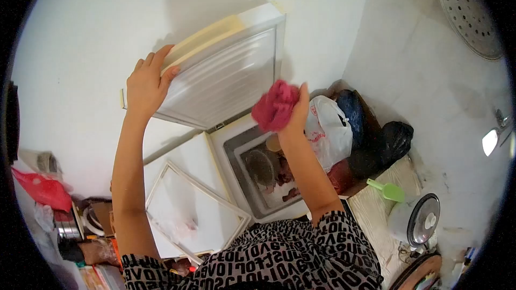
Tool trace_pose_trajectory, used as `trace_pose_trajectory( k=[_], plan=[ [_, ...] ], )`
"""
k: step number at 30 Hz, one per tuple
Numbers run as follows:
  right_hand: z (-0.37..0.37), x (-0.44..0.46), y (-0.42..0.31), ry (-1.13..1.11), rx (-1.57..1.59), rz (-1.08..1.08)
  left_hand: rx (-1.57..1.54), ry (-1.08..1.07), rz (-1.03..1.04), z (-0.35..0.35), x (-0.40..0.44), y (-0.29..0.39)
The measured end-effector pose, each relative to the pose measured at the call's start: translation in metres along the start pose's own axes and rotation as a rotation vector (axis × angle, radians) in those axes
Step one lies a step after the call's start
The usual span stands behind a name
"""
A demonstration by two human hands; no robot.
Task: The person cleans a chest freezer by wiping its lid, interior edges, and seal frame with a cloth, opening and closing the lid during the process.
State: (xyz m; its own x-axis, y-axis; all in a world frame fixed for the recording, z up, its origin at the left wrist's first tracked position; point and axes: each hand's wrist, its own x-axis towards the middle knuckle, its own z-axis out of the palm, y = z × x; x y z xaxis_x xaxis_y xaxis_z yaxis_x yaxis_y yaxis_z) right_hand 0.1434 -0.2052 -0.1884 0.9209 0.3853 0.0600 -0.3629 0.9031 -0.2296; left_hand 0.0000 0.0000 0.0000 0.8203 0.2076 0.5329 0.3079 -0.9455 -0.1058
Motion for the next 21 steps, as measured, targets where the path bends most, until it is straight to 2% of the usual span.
trace_pose_trajectory(
  k=[1,2,3,5,7,9,10,12,13,14,16,19,21],
  plan=[
    [0.023,0.001,-0.005,-0.165,-0.004,-0.047,-0.013,0.006,0.000,0.000,-0.001,-0.005],
    [0.053,0.005,-0.005,-0.159,-0.040,-0.173,-0.024,0.011,0.001,0.000,-0.002,-0.008],
    [0.078,0.033,-0.020,0.065,-0.269,-0.492,-0.072,0.034,-0.025,0.019,0.009,0.004],
    [0.132,0.037,0.017,0.065,-0.505,-0.872,-0.088,0.010,-0.040,0.018,0.015,-0.004],
    [0.129,0.064,0.066,-0.226,-1.040,-1.193,-0.075,0.035,-0.011,0.015,0.026,-0.016],
    [0.115,0.070,0.092,-0.714,-1.475,-1.471,-0.102,0.065,-0.003,0.020,0.032,-0.021],
    [0.108,0.079,0.095,-0.703,-1.479,-1.474,-0.101,0.068,0.007,0.022,0.036,-0.027],
    [0.093,0.101,0.096,-0.813,-1.478,-1.743,-0.092,0.062,0.018,0.024,0.043,-0.034],
    [0.083,0.119,0.087,-0.741,-1.485,-1.663,-0.096,0.044,0.009,0.020,0.048,-0.036],
    [0.072,0.131,0.068,-0.629,-1.730,-1.357,-0.109,0.024,-0.010,0.020,0.050,-0.038],
    [0.078,0.147,0.028,-0.213,-1.457,-1.509,-0.117,0.038,-0.015,0.024,0.051,-0.037],
    [0.085,0.156,0.044,-0.017,-1.154,-1.507,-0.116,0.040,-0.020,0.026,0.053,-0.037],
    [0.097,0.141,0.061,-0.039,-1.212,-1.480,-0.112,0.035,-0.030,0.025,0.055,-0.036]
  ],
)
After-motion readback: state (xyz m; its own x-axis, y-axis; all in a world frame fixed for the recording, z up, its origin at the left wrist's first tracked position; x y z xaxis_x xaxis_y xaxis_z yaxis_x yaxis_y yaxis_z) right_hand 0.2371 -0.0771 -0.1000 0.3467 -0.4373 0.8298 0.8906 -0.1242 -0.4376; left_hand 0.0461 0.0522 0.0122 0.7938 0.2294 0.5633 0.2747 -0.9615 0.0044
